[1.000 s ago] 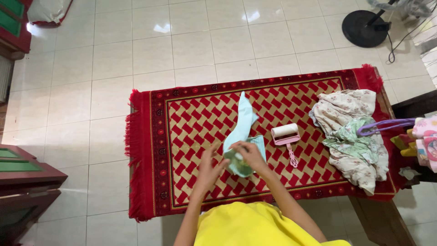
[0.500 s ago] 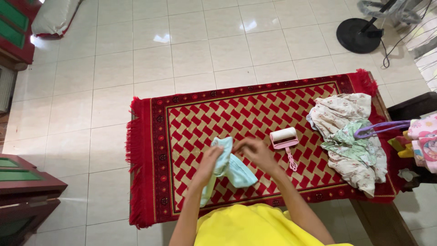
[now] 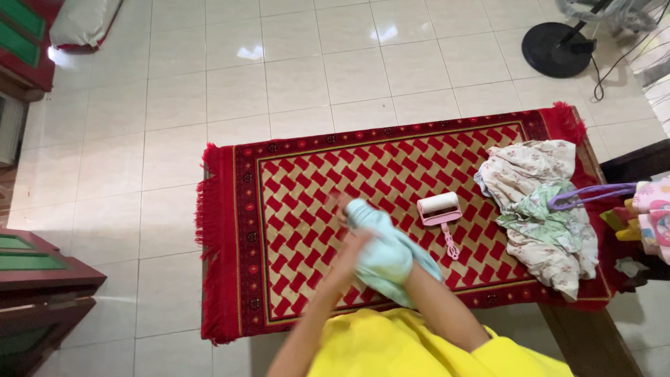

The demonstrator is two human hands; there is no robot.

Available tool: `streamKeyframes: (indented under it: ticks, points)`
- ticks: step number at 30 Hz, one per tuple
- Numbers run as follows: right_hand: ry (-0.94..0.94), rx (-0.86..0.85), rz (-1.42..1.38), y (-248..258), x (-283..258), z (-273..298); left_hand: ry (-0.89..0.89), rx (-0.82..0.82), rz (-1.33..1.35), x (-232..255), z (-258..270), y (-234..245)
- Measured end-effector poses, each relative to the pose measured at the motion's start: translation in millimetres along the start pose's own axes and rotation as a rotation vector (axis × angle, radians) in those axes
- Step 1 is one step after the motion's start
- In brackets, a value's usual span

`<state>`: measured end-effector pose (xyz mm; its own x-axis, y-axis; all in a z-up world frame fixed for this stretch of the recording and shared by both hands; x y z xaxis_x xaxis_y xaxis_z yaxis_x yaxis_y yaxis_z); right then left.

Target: The person uses a lint roller to roll over a pink patterned shirt and then a light blue pair of pants laid on a red patterned mat. The person repeatedly rolls the garments, folds them, and places them aside.

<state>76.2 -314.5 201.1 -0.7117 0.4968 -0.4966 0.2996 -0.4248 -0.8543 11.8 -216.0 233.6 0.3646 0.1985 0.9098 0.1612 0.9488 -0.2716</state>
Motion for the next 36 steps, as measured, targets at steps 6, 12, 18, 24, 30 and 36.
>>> streamKeyframes:
  ticks: [6,12,18,24,30,36]
  points:
    - [-0.187,0.492,0.241,-18,-33,58,0.054,0.614,0.006,-9,-56,162]
    - [0.118,0.583,0.027,-32,-98,86,-0.040,0.476,-0.004,-72,-44,207]
    - [-0.048,0.645,0.168,-94,-59,46,0.148,0.072,-0.347,-88,-22,110]
    - [-0.050,0.594,0.320,-84,16,31,0.264,0.159,0.578,-86,-30,50]
    - [0.081,0.902,-0.076,-67,-35,61,0.085,0.441,0.756,-90,-53,101]
    - [0.324,0.844,-0.092,31,-131,123,0.023,0.538,0.716,-29,-17,138]
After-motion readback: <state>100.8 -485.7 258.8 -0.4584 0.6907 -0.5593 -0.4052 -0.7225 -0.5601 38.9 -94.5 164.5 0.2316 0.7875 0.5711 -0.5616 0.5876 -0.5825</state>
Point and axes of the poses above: each hand's wrist, its own z-axis away from the middle knuckle, its own y-axis out of the back of the hand, x = y × z, the point moved 1 cm from there along -z, towards the middle knuckle, and after that the axes turned 11 degrees about -y, right-handed, at the moved point
